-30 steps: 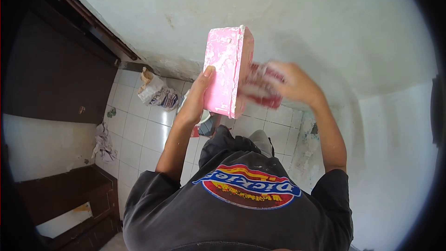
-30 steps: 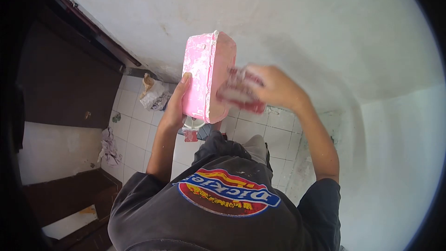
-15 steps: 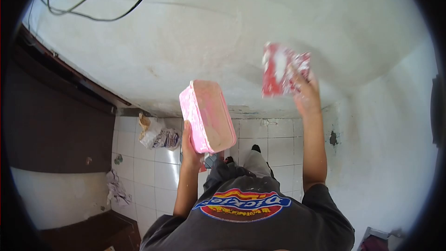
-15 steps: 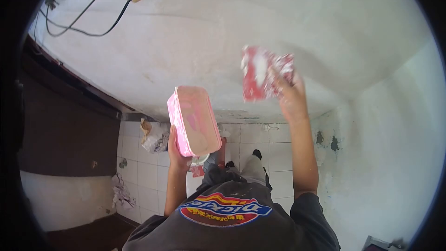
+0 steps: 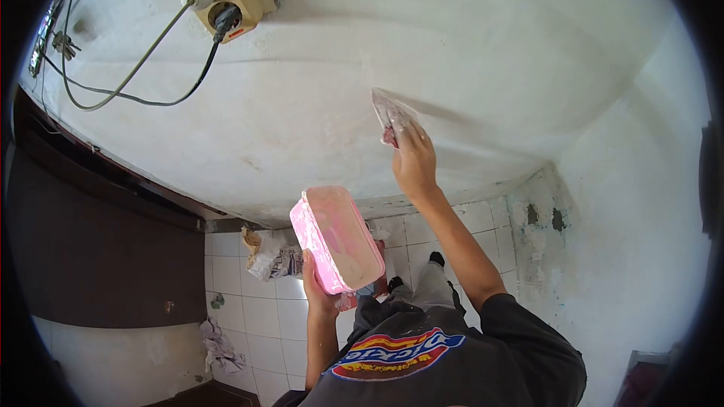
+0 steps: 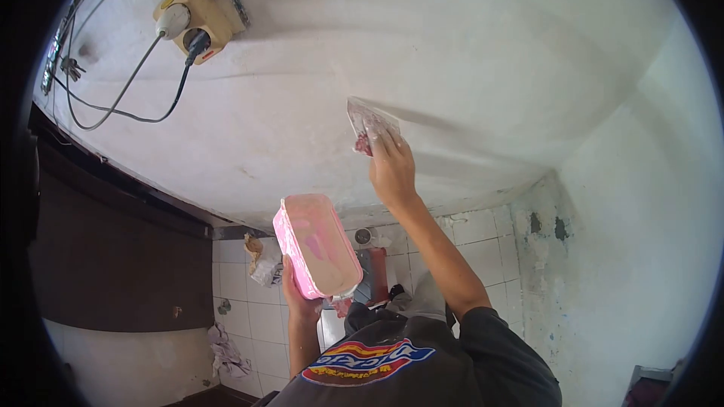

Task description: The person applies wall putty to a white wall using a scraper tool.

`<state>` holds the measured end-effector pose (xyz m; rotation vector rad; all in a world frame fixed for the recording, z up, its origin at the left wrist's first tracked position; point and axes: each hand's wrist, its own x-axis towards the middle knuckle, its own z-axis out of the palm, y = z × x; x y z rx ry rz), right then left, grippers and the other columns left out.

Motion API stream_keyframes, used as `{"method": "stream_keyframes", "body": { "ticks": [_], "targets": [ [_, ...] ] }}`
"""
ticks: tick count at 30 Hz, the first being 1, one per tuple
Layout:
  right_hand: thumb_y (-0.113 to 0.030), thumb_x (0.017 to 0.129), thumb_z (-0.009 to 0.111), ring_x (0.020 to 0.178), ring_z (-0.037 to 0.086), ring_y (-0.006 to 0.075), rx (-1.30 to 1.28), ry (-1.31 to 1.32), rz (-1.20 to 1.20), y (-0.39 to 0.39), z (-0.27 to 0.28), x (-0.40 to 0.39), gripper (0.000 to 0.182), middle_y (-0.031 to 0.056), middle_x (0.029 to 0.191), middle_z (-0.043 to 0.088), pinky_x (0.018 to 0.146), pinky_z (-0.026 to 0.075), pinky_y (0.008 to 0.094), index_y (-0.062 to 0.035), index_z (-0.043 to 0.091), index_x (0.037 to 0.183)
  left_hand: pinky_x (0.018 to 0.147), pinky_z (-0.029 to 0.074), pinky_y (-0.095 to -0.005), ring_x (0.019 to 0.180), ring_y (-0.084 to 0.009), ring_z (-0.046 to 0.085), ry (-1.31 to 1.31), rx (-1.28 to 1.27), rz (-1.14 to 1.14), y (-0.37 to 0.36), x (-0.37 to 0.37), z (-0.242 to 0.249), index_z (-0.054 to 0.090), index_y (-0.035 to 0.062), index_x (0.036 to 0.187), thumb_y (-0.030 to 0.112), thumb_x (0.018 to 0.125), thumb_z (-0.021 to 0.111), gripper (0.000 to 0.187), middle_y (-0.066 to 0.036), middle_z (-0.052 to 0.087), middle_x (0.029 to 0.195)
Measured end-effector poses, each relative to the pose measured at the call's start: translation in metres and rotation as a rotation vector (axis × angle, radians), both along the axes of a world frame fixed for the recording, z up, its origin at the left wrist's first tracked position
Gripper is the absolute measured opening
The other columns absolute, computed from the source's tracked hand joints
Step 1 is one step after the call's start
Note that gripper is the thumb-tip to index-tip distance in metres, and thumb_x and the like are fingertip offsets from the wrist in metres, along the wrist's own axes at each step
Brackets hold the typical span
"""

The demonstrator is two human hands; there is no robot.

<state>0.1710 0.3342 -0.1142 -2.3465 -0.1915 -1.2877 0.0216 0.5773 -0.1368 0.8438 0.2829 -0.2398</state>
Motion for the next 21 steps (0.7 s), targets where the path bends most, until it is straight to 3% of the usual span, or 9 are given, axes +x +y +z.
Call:
{"method": "stream_keyframes", "body": {
  "ticks": [2, 4, 8, 12, 14, 15, 17, 18, 21],
  "targets": [
    [0.012, 0.074, 0.052, 0.116, 0.055, 0.0362, 0.087, -0.044, 0.062, -0.015, 0.029, -0.009, 0.053, 0.0188, 0.12, 0.06, 0.097, 0.043, 0.0417, 0.0023, 0.055, 0.125, 0.099, 0.044, -0.0401, 0.119, -0.0254, 0.053, -0.013, 0.011, 0.004, 0.003, -0.001, 0.002, 0.034, 0.0038, 0.141, 0.045, 0.099, 0.041, 0.059, -0.013, 0.05, 0.133],
    [0.011, 0.075, 0.051, 0.116, 0.054, 0.037, 0.251, -0.18, -0.025, -0.033, 0.069, -0.008, 0.052, 0.0193, 0.12, 0.06, 0.101, 0.041, 0.0424, 0.0022, 0.055, 0.126, 0.099, 0.044, -0.0401, 0.119, -0.0256, 0.054, -0.016, 0.015, 0.027, 0.003, -0.006, 0.004, 0.034, 0.0039, 0.141, 0.046, 0.099, 0.039, 0.06, -0.013, 0.05, 0.133],
    [0.005, 0.079, 0.052, 0.117, 0.053, 0.0362, 0.103, -0.192, -0.254, -0.03, 0.082, 0.023, 0.05, 0.0188, 0.124, 0.058, 0.099, 0.042, 0.0449, -0.0011, 0.054, 0.129, 0.099, 0.045, -0.04, 0.118, -0.0254, 0.054, -0.003, 0.002, -0.024, 0.01, -0.006, -0.007, 0.035, 0.0037, 0.14, 0.045, 0.099, 0.039, 0.058, -0.013, 0.051, 0.132],
    [0.005, 0.079, 0.054, 0.117, 0.052, 0.0383, -0.051, -0.098, -0.123, -0.004, 0.057, 0.004, 0.052, 0.0199, 0.124, 0.058, 0.1, 0.04, 0.0455, -0.0016, 0.053, 0.131, 0.098, 0.045, -0.04, 0.118, -0.0252, 0.054, -0.009, 0.007, -0.051, 0.009, -0.005, -0.003, 0.036, 0.0038, 0.14, 0.045, 0.099, 0.04, 0.058, -0.013, 0.051, 0.132],
    [0.01, 0.077, 0.051, 0.116, 0.055, 0.0356, 0.108, -0.001, 0.107, -0.012, 0.059, -0.007, 0.052, 0.019, 0.123, 0.06, 0.102, 0.04, 0.0429, 0.0009, 0.054, 0.128, 0.099, 0.044, -0.04, 0.118, -0.0251, 0.054, 0.007, 0.022, -0.018, 0.006, -0.003, -0.001, 0.036, 0.0039, 0.14, 0.046, 0.099, 0.041, 0.059, -0.013, 0.051, 0.131],
    [0.009, 0.078, 0.05, 0.116, 0.055, 0.0362, 0.113, -0.001, 0.09, -0.019, 0.069, -0.013, 0.05, 0.0185, 0.124, 0.06, 0.101, 0.041, 0.0432, 0.0003, 0.055, 0.127, 0.099, 0.044, -0.04, 0.118, -0.0251, 0.054, 0.002, 0.022, -0.019, 0.002, 0.0, 0.001, 0.036, 0.0039, 0.14, 0.046, 0.099, 0.041, 0.059, -0.013, 0.051, 0.131],
    [0.008, 0.079, 0.051, 0.118, 0.054, 0.035, 0.038, -0.108, -0.013, -0.04, 0.101, -0.015, 0.049, 0.0171, 0.125, 0.059, 0.102, 0.04, 0.0426, 0.0, 0.055, 0.127, 0.037, 0.05, -0.0304, 0.068, -0.0207, 0.067, 0.095, -0.007, 0.141, -0.007, 0.002, 0.003, 0.041, 0.0103, 0.13, 0.047, 0.097, 0.039, 0.049, -0.01, 0.062, 0.098],
    [0.008, 0.079, 0.051, 0.119, 0.053, 0.0339, -0.033, -0.211, -0.117, -0.046, 0.111, -0.01, 0.048, 0.0158, 0.127, 0.058, 0.102, 0.04, 0.0419, -0.0003, 0.056, 0.126, 0.037, 0.05, -0.0304, 0.068, -0.0207, 0.067, 0.097, -0.009, 0.143, -0.005, 0.0, 0.002, 0.041, 0.0103, 0.13, 0.047, 0.097, 0.039, 0.049, -0.01, 0.062, 0.098],
    [0.005, 0.081, 0.052, 0.124, 0.049, 0.0301, -0.221, -0.149, -0.33, -0.054, 0.104, 0.017, 0.045, 0.0126, 0.132, 0.055, 0.104, 0.038, 0.0426, -0.0016, 0.057, 0.125, 0.04, 0.051, -0.0308, 0.074, -0.0201, 0.067, 0.039, 0.004, -0.008, 0.004, -0.003, -0.006, 0.042, 0.0105, 0.13, 0.047, 0.097, 0.039, 0.049, -0.009, 0.062, 0.101]
  ]
}}
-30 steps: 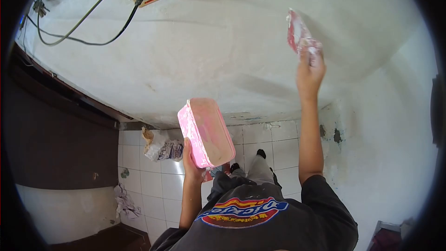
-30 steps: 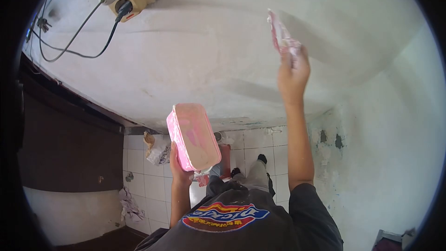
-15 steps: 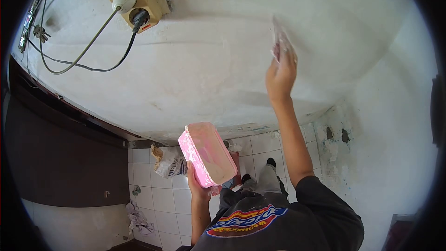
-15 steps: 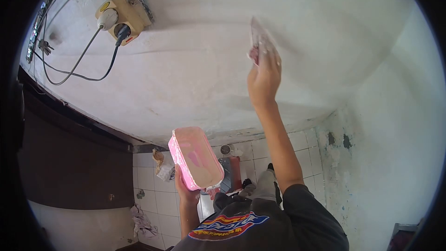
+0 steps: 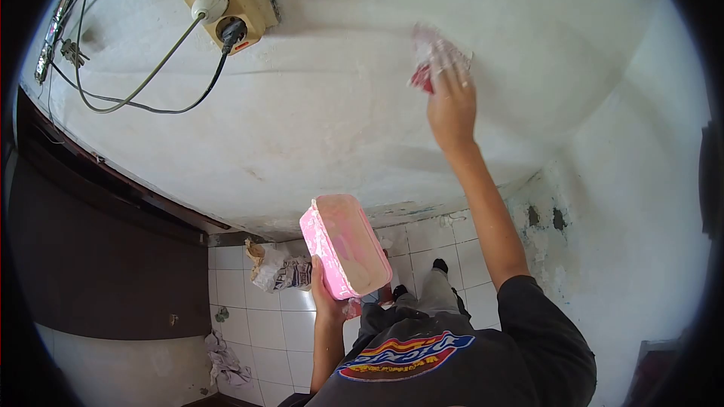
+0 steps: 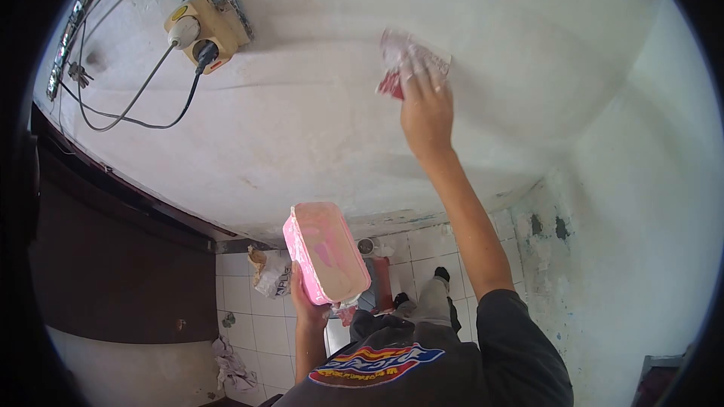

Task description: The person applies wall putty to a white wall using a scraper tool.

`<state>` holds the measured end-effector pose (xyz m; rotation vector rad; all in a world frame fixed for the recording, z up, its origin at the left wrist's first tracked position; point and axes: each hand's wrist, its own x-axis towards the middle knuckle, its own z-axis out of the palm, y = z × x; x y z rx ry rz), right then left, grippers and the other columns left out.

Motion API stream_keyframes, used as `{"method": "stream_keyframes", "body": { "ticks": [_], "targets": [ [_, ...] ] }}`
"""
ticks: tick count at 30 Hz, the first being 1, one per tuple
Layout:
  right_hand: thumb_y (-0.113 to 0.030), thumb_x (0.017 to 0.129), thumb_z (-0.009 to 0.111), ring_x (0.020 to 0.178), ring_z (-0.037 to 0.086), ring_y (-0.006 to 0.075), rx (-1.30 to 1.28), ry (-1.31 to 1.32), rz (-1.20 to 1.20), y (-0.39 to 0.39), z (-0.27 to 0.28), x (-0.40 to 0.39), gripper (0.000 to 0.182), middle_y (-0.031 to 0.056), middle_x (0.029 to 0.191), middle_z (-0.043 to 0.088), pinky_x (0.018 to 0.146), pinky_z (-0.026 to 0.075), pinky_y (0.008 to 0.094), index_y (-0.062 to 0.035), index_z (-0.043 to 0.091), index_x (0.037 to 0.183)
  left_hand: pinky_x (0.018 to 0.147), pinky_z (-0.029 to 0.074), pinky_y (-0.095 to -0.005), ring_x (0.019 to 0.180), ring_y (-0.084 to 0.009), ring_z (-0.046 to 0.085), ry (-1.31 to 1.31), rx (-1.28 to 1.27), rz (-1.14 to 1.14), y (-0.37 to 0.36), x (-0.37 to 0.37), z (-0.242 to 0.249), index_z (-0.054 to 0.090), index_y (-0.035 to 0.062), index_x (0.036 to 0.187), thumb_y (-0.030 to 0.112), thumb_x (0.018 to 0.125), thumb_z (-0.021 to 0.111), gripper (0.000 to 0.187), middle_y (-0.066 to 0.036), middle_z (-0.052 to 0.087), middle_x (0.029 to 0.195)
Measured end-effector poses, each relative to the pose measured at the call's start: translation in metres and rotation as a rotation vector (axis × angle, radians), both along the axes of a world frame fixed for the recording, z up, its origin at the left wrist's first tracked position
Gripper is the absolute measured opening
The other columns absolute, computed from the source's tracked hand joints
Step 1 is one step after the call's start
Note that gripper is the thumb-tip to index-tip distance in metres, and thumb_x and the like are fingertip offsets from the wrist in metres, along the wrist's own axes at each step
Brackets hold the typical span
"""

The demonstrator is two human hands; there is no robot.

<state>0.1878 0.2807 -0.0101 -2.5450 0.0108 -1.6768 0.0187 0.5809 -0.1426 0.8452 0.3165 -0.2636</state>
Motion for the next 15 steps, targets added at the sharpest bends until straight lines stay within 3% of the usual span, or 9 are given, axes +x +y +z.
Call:
{"method": "stream_keyframes", "body": {
  "ticks": [2, 3, 5, 6, 8, 12, 15],
  "targets": [
    [0.002, 0.082, 0.052, 0.124, 0.049, 0.0296, -0.049, 0.054, 0.016, 0.0, -0.036, -0.001, 0.045, 0.0117, 0.132, 0.056, 0.104, 0.037, 0.0446, -0.0028, 0.057, 0.126, 0.053, 0.055, -0.0333, 0.087, -0.0202, 0.066, 0.012, -0.044, -0.036, 0.002, 0.001, -0.009, 0.04, 0.0099, 0.133, 0.047, 0.098, 0.039, 0.051, -0.009, 0.06, 0.109],
    [-0.001, 0.083, 0.053, 0.125, 0.049, 0.0291, -0.1, 0.109, 0.036, 0.0, -0.054, -0.005, 0.044, 0.0107, 0.131, 0.056, 0.104, 0.037, 0.0465, -0.004, 0.056, 0.127, 0.053, 0.055, -0.0333, 0.087, -0.0202, 0.066, 0.008, -0.043, -0.038, -0.001, 0.001, -0.005, 0.04, 0.0099, 0.133, 0.047, 0.098, 0.039, 0.051, -0.009, 0.06, 0.109],
    [-0.002, 0.083, 0.053, 0.125, 0.048, 0.0276, -0.107, 0.162, 0.055, -0.008, -0.067, -0.02, 0.042, 0.0101, 0.132, 0.056, 0.105, 0.035, 0.0474, -0.0048, 0.057, 0.125, 0.067, 0.056, -0.035, 0.096, -0.0213, 0.064, 0.023, -0.013, 0.063, -0.009, -0.002, 0.006, 0.038, 0.0099, 0.136, 0.045, 0.098, 0.038, 0.052, -0.01, 0.058, 0.116],
    [-0.003, 0.084, 0.053, 0.126, 0.048, 0.0266, -0.118, 0.236, 0.081, -0.011, -0.065, -0.028, 0.041, 0.0093, 0.133, 0.055, 0.106, 0.035, 0.0469, -0.0049, 0.058, 0.125, 0.067, 0.056, -0.035, 0.096, -0.0213, 0.064, 0.025, -0.015, 0.061, -0.008, -0.005, 0.006, 0.038, 0.0099, 0.136, 0.045, 0.098, 0.038, 0.052, -0.01, 0.058, 0.116],
    [-0.004, 0.084, 0.053, 0.126, 0.047, 0.0256, -0.139, 0.303, 0.102, -0.017, -0.04, -0.036, 0.04, 0.0086, 0.133, 0.055, 0.106, 0.035, 0.0465, -0.005, 0.058, 0.124, 0.098, 0.045, -0.0397, 0.118, -0.025, 0.054, -0.08, -0.003, -0.017, -0.004, -0.008, 0.006, 0.036, 0.0042, 0.14, 0.045, 0.098, 0.042, 0.059, -0.012, 0.051, 0.132],
    [-0.006, 0.084, 0.053, 0.126, 0.047, 0.0242, -0.178, 0.084, 0.053, -0.022, 0.025, -0.017, 0.04, 0.0075, 0.133, 0.055, 0.105, 0.035, 0.046, -0.006, 0.059, 0.124, 0.098, 0.045, -0.04, 0.118, -0.0246, 0.054, -0.114, -0.018, -0.008, -0.009, -0.007, 0.01, 0.036, 0.0055, 0.14, 0.044, 0.099, 0.042, 0.057, -0.012, 0.051, 0.131],
    [-0.006, 0.084, 0.054, 0.126, 0.047, 0.0243, -0.231, 0.042, 0.007, -0.021, -0.006, -0.007, 0.041, 0.0074, 0.132, 0.055, 0.105, 0.035, 0.0456, -0.0069, 0.058, 0.124, 0.097, 0.045, -0.0398, 0.117, -0.0245, 0.055, -0.102, -0.055, 0.004, -0.009, -0.004, 0.001, 0.037, 0.0058, 0.139, 0.044, 0.099, 0.041, 0.056, -0.012, 0.052, 0.131]
  ]
}}
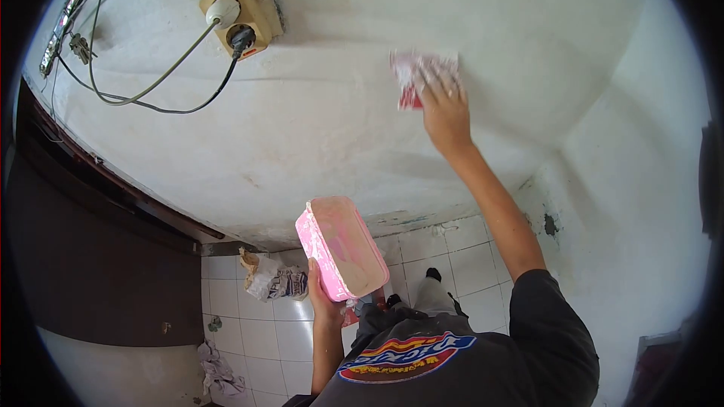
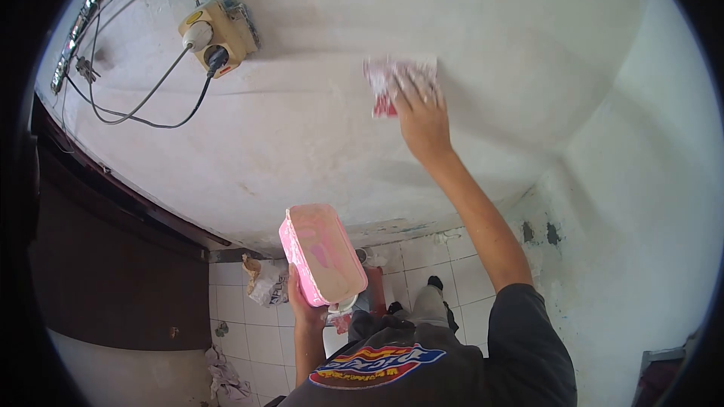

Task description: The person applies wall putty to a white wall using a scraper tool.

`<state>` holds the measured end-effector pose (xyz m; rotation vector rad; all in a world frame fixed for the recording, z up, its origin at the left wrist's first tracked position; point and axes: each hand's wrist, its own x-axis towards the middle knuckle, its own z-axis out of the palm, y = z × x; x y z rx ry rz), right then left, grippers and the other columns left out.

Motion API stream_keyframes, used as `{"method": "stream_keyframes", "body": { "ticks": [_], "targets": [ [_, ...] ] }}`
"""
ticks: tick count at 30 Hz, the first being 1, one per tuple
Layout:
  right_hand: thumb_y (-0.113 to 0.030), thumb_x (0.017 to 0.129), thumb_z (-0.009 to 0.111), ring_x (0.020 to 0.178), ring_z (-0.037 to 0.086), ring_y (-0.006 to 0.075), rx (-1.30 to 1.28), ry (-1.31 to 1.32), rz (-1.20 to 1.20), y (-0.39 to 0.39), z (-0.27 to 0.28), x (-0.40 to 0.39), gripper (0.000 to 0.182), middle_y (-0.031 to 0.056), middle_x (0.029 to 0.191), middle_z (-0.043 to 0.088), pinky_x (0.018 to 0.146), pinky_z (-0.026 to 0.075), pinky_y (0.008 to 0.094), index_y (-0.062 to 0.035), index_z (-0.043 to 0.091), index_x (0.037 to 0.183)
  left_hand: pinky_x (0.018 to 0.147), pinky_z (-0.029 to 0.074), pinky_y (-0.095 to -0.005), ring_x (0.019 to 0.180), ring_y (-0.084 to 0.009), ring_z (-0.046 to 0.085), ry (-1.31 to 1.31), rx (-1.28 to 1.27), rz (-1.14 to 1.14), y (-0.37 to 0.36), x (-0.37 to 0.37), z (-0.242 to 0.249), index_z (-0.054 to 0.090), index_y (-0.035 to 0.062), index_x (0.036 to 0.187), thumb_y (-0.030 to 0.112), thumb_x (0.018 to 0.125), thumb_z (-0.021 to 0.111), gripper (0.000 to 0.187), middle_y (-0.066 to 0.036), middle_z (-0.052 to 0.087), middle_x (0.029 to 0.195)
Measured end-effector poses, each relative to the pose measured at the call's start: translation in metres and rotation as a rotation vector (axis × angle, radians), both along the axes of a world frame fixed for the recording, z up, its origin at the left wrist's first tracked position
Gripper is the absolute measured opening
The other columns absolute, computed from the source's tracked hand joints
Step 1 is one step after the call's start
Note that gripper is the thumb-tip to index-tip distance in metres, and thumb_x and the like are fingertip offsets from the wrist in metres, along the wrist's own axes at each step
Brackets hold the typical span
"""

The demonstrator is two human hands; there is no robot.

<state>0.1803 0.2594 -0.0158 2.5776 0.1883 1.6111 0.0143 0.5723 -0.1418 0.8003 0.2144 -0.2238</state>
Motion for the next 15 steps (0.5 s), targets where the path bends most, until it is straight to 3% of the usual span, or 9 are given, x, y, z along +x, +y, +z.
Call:
{"method": "stream_keyframes", "body": {
  "ticks": [1, 3, 4, 5, 6, 7, 9, 12, 15],
  "targets": [
    [-0.006, 0.083, 0.054, 0.126, 0.048, 0.0243, 0.009, 0.076, 0.032, 0.002, -0.023, -0.006, 0.04, 0.0076, 0.131, 0.056, 0.105, 0.035, 0.0453, -0.0068, 0.059, 0.123, 0.097, 0.045, -0.0398, 0.117, -0.0245, 0.055, -0.005, 0.0, 0.0, 0.001, 0.001, 0.0, 0.037, 0.0058, 0.139, 0.044, 0.099, 0.041, 0.056, -0.012, 0.052, 0.131],
    [-0.006, 0.083, 0.054, 0.125, 0.048, 0.0243, 0.01, 0.153, 0.068, 0.002, -0.051, -0.021, 0.04, 0.0078, 0.13, 0.056, 0.105, 0.035, 0.0451, -0.0066, 0.059, 0.123, 0.059, 0.058, -0.0364, 0.091, -0.0248, 0.066, 0.013, 0.016, 0.036, -0.002, 0.001, -0.002, 0.04, 0.0104, 0.134, 0.043, 0.098, 0.037, 0.049, -0.011, 0.059, 0.114],
    [-0.005, 0.083, 0.054, 0.125, 0.049, 0.0243, 0.025, 0.224, 0.07, 0.002, -0.059, -0.029, 0.039, 0.0081, 0.129, 0.057, 0.104, 0.035, 0.045, -0.0065, 0.06, 0.122, 0.059, 0.058, -0.0364, 0.091, -0.0248, 0.066, 0.011, 0.013, 0.039, -0.003, 0.0, -0.006, 0.04, 0.0104, 0.134, 0.043, 0.098, 0.037, 0.049, -0.011, 0.059, 0.114],
    [-0.005, 0.083, 0.054, 0.124, 0.049, 0.0243, 0.041, 0.293, 0.073, 0.0, -0.063, -0.03, 0.039, 0.0084, 0.128, 0.058, 0.104, 0.036, 0.045, -0.0064, 0.06, 0.121, 0.05, 0.056, -0.0359, 0.084, -0.0249, 0.067, 0.003, -0.023, 0.044, -0.001, 0.0, -0.012, 0.041, 0.0104, 0.133, 0.044, 0.098, 0.037, 0.049, -0.011, 0.06, 0.11],
    [-0.005, 0.083, 0.054, 0.124, 0.049, 0.0243, 0.035, 0.285, 0.076, -0.001, -0.05, -0.028, 0.039, 0.0084, 0.128, 0.058, 0.104, 0.036, 0.045, -0.0064, 0.06, 0.121, 0.042, 0.054, -0.0353, 0.077, -0.0251, 0.068, -0.01, -0.061, 0.05, -0.002, 0.003, -0.015, 0.042, 0.0104, 0.131, 0.045, 0.098, 0.036, 0.049, -0.011, 0.062, 0.107],
    [-0.004, 0.082, 0.054, 0.124, 0.05, 0.0244, 0.054, 0.186, 0.11, -0.001, -0.025, -0.027, 0.038, 0.0086, 0.127, 0.059, 0.104, 0.036, 0.0452, -0.0062, 0.061, 0.12, 0.042, 0.054, -0.0353, 0.077, -0.0251, 0.068, -0.013, -0.065, 0.052, -0.001, 0.003, -0.015, 0.042, 0.0104, 0.131, 0.045, 0.098, 0.036, 0.049, -0.011, 0.062, 0.107],
    [-0.004, 0.083, 0.053, 0.125, 0.049, 0.0241, 0.069, 0.06, 0.114, 0.002, 0.022, -0.03, 0.039, 0.0084, 0.129, 0.058, 0.103, 0.036, 0.0459, -0.0066, 0.06, 0.121, 0.098, 0.045, -0.0425, 0.118, -0.0259, 0.054, -0.119, -0.152, -0.035, 0.004, 0.001, -0.015, 0.037, 0.0082, 0.14, 0.041, 0.099, 0.039, 0.052, -0.011, 0.052, 0.131],
    [-0.004, 0.083, 0.052, 0.127, 0.046, 0.0236, 0.004, -0.004, -0.003, 0.006, 0.028, -0.004, 0.041, 0.0081, 0.132, 0.055, 0.104, 0.035, 0.0454, -0.0072, 0.058, 0.124, 0.099, 0.045, -0.0428, 0.119, -0.0267, 0.053, -0.147, -0.297, -0.056, 0.002, 0.008, -0.007, 0.039, 0.0087, 0.139, 0.043, 0.099, 0.038, 0.053, -0.01, 0.051, 0.132],
    [-0.004, 0.084, 0.05, 0.127, 0.046, 0.025, 0.003, 0.107, 0.056, 0.011, -0.036, -0.008, 0.042, 0.0089, 0.132, 0.054, 0.105, 0.035, 0.0452, -0.0074, 0.057, 0.126, 0.101, 0.043, -0.0443, 0.122, -0.0281, 0.051, -0.175, -0.392, -0.032, -0.004, 0.016, 0.007, 0.039, 0.0086, 0.14, 0.046, 0.099, 0.037, 0.056, -0.009, 0.049, 0.135]
  ]
}}
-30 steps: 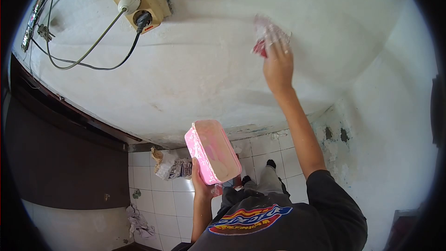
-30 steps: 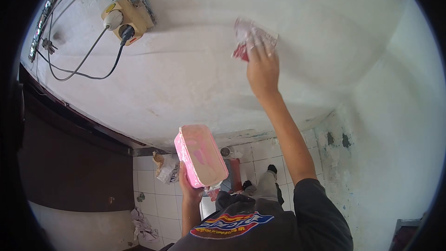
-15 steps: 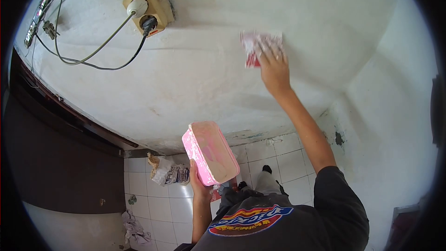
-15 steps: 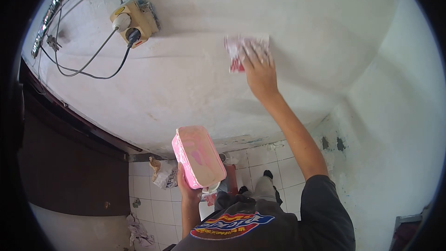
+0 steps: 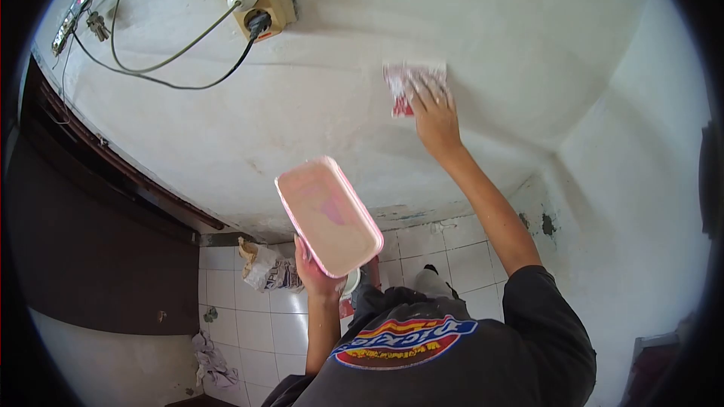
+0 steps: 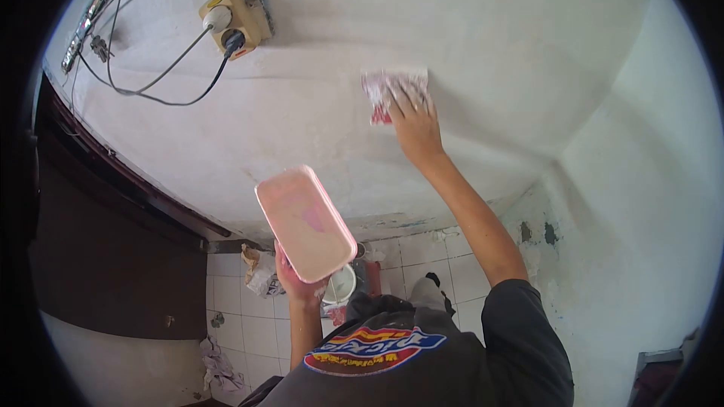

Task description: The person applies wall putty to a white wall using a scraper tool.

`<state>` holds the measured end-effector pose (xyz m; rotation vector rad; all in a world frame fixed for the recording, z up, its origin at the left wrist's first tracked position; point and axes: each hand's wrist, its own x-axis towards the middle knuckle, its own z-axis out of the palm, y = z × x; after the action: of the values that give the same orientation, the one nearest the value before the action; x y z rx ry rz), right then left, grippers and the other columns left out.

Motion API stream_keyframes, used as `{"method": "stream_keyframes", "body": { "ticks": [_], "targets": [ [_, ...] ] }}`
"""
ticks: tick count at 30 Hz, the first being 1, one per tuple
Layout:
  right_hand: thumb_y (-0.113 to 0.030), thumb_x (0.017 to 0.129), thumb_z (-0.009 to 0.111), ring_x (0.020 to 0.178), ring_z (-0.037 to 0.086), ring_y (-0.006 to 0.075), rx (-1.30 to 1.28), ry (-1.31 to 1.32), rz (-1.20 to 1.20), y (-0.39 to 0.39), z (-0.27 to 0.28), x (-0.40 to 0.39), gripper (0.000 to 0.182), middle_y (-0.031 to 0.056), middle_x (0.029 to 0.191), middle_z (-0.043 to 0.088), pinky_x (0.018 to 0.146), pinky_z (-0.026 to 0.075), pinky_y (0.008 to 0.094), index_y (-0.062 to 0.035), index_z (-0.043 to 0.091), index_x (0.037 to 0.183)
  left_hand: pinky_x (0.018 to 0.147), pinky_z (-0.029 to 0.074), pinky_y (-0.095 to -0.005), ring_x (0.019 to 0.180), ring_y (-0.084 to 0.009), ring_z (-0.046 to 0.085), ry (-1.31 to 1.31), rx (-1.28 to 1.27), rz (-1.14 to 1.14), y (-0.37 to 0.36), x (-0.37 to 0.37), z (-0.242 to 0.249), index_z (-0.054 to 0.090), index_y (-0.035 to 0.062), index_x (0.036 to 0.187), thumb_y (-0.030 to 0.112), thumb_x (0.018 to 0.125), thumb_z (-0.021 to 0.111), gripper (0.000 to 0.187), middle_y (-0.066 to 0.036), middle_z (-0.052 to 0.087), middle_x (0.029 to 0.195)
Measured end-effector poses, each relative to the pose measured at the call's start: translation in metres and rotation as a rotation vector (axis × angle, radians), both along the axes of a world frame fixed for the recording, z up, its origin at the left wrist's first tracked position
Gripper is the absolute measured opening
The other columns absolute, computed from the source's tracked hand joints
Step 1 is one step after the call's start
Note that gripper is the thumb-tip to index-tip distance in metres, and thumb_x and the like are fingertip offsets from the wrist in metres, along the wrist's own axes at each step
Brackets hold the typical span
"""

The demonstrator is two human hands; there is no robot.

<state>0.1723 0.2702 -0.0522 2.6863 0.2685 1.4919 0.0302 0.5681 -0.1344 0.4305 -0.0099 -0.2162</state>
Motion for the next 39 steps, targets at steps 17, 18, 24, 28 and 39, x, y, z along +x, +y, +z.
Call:
{"method": "stream_keyframes", "body": {
  "ticks": [17, 18, 24, 28, 39],
  "targets": [
    [-0.012, 0.089, 0.061, 0.06, 0.065, 0.0203, 0.54, 0.448, 0.357, 0.097, 0.078, -0.159, 0.013, 0.0096, 0.076, 0.064, 0.051, 0.049, 0.0306, -0.0021, 0.054, 0.094, 0.108, 0.037, -0.04, 0.129, -0.0246, 0.045, -0.124, -0.039, 0.058, -0.047, 0.026, 0.031, 0.032, 0.0087, 0.145, 0.05, 0.101, 0.032, 0.06, -0.009, 0.042, 0.144],
    [-0.012, 0.089, 0.061, 0.06, 0.065, 0.0203, 0.538, 0.46, 0.354, 0.104, 0.074, -0.157, 0.013, 0.0096, 0.076, 0.064, 0.051, 0.049, 0.0306, -0.0021, 0.054, 0.094, 0.109, 0.036, -0.0399, 0.129, -0.0246, 0.044, -0.104, -0.045, 0.056, -0.052, 0.025, 0.028, 0.032, 0.0088, 0.145, 0.05, 0.101, 0.031, 0.061, -0.009, 0.041, 0.144],
    [-0.013, 0.087, 0.057, 0.069, 0.066, 0.0353, 0.202, 0.625, 0.219, 0.12, 0.038, -0.148, 0.025, 0.0201, 0.08, 0.065, 0.056, 0.051, 0.0425, 0.0042, 0.051, 0.104, 0.11, 0.034, -0.0396, 0.131, -0.0243, 0.042, -0.071, -0.002, 0.075, -0.063, 0.018, 0.017, 0.03, 0.0092, 0.146, 0.055, 0.1, 0.028, 0.065, -0.009, 0.04, 0.145],
    [-0.009, 0.086, 0.055, 0.071, 0.065, 0.0395, 0.286, 0.727, 0.287, 0.118, 0.029, -0.148, 0.029, 0.0232, 0.08, 0.064, 0.06, 0.051, 0.0457, 0.0057, 0.049, 0.11, 0.109, 0.035, -0.0396, 0.13, -0.0241, 0.043, -0.019, -0.057, 0.06, -0.066, 0.016, -0.002, 0.032, 0.0088, 0.145, 0.055, 0.1, 0.026, 0.065, -0.009, 0.042, 0.143],
    [-0.009, 0.088, 0.051, 0.072, 0.063, 0.0436, 0.486, 0.789, 0.304, 0.116, 0.026, -0.14, 0.026, 0.0264, 0.077, 0.063, 0.062, 0.049, 0.0492, 0.0045, 0.046, 0.11, 0.105, 0.04, -0.04, 0.124, -0.0236, 0.048, 0.04, 0.013, 0.035, -0.067, 0.013, -0.012, 0.033, 0.0087, 0.144, 0.052, 0.101, 0.027, 0.061, -0.009, 0.047, 0.139]
  ]
}}
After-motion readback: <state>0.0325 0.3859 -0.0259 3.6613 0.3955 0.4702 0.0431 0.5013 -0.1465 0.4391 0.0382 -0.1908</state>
